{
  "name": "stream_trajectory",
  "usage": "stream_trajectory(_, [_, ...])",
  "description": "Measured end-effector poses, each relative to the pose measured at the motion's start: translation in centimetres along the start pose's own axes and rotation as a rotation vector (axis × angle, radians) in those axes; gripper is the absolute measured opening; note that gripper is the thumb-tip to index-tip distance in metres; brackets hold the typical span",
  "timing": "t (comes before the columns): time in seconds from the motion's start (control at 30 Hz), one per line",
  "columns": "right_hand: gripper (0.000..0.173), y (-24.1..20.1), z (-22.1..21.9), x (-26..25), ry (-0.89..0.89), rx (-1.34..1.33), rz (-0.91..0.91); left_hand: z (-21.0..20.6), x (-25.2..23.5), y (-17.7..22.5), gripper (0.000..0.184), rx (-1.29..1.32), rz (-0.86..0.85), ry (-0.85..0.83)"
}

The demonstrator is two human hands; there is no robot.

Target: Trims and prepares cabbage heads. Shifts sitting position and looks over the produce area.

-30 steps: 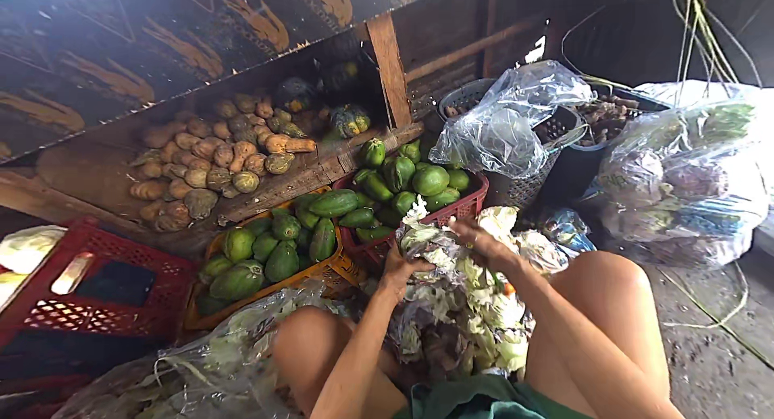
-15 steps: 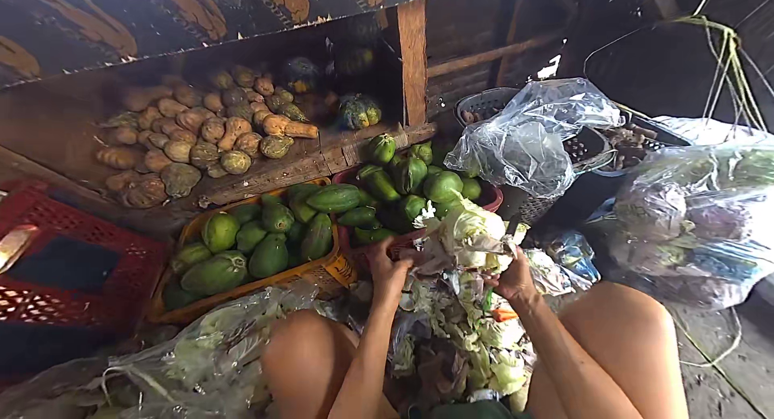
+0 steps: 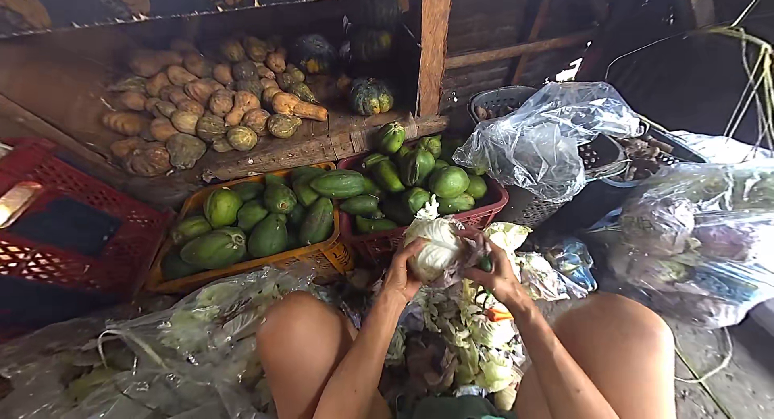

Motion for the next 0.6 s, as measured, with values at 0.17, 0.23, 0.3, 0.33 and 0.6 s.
stream_trajectory(0.17, [0.026, -0.5, 4.1, 0.9, 0.300, -0.317, -0.026, -0.4, -0.7, 0.6, 0.066, 0.397, -0.086, -0.273])
stream_trajectory(0.23, [0.019, 0.0, 4.8, 1.0, 0.381, -0.201, -0.184, 0.0, -0.9, 0.7, 0.072, 0.477, -0.112, -0.352])
stream_trajectory(0.3, [0.036, 1.5, 5.2, 1.1, 0.248, 0.231, -0.485, 0.4, -1.0, 1.1, 0.072, 0.453, -0.169, -0.352])
stream_trajectory(0.33, [0.058, 2.7, 5.0, 1.1, 0.132, 0.398, -0.636, 0.6, -1.1, 1.3, 0.067, 0.445, -0.200, -0.343])
stream_trajectory(0.6, [0.059, 4.7, 4.6, 1.3, -0.147, 0.656, -0.918, 2.3, -2.3, 0.6, 0.082, 0.413, -0.168, -0.324])
Point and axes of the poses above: each hand's wrist, its own x-axis away from the middle knuckle, its own z-axis out of the back of the hand, y = z × x, the point moved 5 cm from there along -x, towards the middle knuckle, and after that the axes turned 7 degrees about -y, right-handed, at the moved point
